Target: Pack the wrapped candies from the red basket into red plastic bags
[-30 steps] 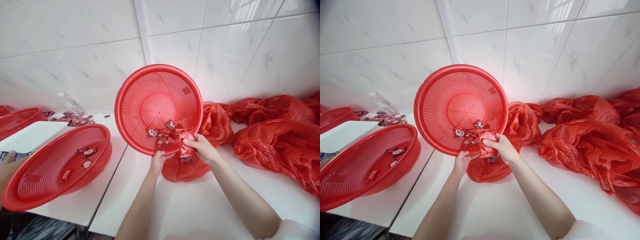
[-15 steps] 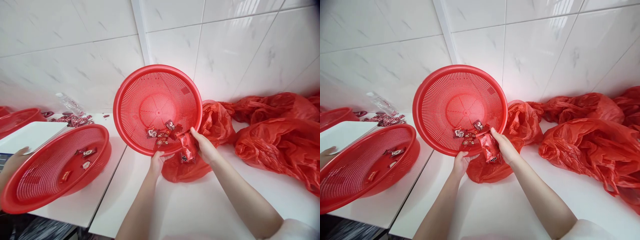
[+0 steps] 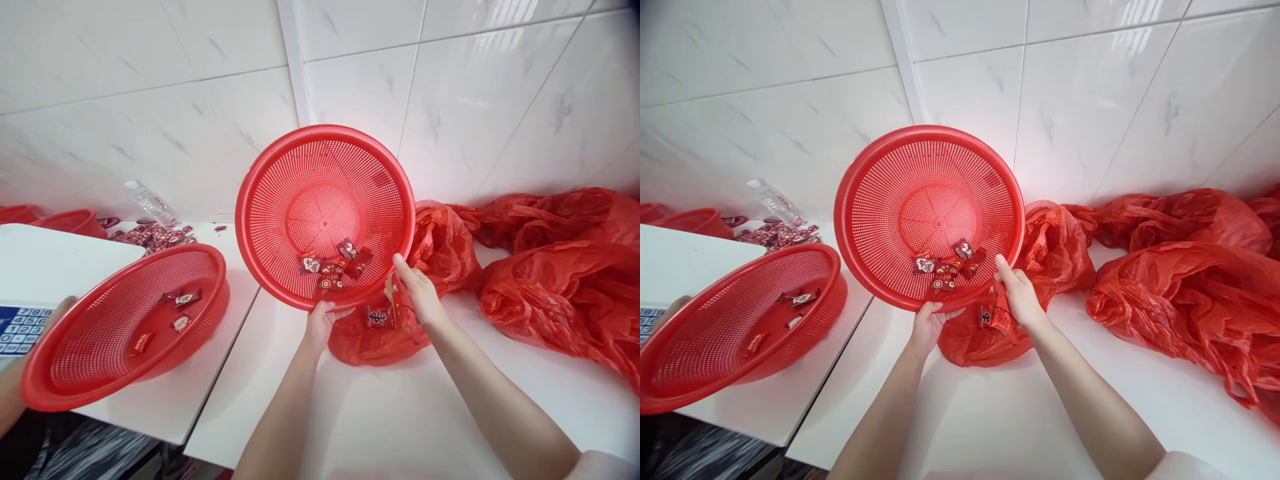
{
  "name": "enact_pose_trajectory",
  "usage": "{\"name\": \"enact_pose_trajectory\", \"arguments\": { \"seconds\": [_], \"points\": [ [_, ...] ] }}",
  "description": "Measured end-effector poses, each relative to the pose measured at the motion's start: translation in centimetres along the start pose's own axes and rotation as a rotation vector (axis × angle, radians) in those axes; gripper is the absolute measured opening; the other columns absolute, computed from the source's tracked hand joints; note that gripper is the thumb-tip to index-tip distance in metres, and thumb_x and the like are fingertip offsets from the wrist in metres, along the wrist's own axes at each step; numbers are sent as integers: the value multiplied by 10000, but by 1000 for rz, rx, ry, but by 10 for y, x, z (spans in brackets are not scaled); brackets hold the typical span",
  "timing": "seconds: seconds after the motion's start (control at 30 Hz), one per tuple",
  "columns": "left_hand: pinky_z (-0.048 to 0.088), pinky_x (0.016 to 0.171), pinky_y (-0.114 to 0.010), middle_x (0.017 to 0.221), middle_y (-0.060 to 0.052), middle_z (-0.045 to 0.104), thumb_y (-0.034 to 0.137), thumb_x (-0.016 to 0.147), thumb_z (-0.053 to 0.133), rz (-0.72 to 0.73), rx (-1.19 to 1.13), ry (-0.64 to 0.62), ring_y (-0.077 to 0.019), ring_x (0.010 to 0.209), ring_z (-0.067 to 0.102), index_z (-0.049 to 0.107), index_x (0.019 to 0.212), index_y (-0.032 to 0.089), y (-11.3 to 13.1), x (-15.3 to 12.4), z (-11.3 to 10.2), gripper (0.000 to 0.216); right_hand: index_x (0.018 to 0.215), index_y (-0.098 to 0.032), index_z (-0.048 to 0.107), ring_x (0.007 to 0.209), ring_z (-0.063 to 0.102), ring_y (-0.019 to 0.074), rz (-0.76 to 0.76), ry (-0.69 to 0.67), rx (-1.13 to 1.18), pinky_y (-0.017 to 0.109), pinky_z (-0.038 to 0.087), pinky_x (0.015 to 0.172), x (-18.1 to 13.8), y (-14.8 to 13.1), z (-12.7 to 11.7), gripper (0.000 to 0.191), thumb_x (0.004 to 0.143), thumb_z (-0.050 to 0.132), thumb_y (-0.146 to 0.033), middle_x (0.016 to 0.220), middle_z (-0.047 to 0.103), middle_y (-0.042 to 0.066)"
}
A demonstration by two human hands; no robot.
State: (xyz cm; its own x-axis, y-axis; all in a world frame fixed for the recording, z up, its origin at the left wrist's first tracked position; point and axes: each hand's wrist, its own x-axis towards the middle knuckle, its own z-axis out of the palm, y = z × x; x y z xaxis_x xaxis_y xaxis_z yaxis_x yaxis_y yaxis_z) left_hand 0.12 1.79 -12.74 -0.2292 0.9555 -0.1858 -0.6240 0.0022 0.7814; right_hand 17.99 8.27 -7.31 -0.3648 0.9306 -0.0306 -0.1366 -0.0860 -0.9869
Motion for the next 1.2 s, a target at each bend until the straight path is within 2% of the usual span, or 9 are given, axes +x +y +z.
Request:
{"name": "enact_pose_trajectory", "arguments": {
  "seconds": [0.2,0.3,0.4,0.57,0.77,0.87,0.97,1.1,1.2],
  "points": [
    [510,932,-486,953,-80,748,195,631,610,18,-19,10,-319,1080,635,714,881,129,2,-2,3,279,513,-217,206,460,204,89,-265,39,-549,269,210,465,-3,6,6,598,917,355,-631,476,213,-49],
    [500,946,-476,971,-93,747,218,624,619,1,-23,-2,-330,1100,625,716,908,117,5,-2,6,316,548,-200,342,496,341,110,-423,-4,-837,267,288,510,-5,6,10,515,960,389,-505,523,383,-23],
    [476,972,-479,964,-104,748,216,615,626,1,-9,4,-345,1125,611,718,883,115,6,-2,8,300,721,-195,555,733,549,176,-594,8,-946,299,438,684,-4,5,10,354,981,403,-382,778,598,53],
    [438,1004,-480,993,-116,743,228,632,638,-22,24,-42,-348,1143,600,722,895,119,-2,-5,7,297,1020,-177,638,1021,597,230,-689,-37,-1017,388,492,899,-2,7,8,266,974,426,-332,1077,653,111],
    [487,930,-435,964,-63,736,180,633,614,-31,72,-95,-300,1051,638,710,914,153,-19,-7,1,298,1481,-193,303,1368,380,292,-731,-348,-1115,623,137,1149,-5,14,15,622,946,459,-469,1472,426,146],
    [508,881,-429,860,-40,729,163,624,618,-31,60,-45,-275,942,665,700,883,159,-19,-5,0,272,1399,-215,454,1236,527,277,-710,-412,-1039,567,283,1121,-5,13,15,548,906,554,-433,1316,584,128],
    [497,898,-470,801,-40,725,169,600,632,-41,35,-7,-281,889,678,696,834,149,-14,-4,2,243,1188,-236,642,1032,639,222,-650,-401,-880,399,505,930,-5,11,14,295,913,562,-307,1118,679,83],
    [463,954,-502,897,-80,744,209,610,625,-38,23,-33,-328,1010,658,708,836,136,-6,-5,6,251,1159,-250,666,799,664,170,-527,-234,-699,299,532,744,-6,9,11,287,925,544,-364,980,707,42],
    [456,963,-514,927,-108,748,237,619,616,-57,30,-36,-355,1060,640,715,836,122,-3,-5,6,265,1258,-261,609,469,505,122,-429,-145,-705,258,460,524,-6,6,9,418,893,568,-462,663,642,-25]
  ]
}}
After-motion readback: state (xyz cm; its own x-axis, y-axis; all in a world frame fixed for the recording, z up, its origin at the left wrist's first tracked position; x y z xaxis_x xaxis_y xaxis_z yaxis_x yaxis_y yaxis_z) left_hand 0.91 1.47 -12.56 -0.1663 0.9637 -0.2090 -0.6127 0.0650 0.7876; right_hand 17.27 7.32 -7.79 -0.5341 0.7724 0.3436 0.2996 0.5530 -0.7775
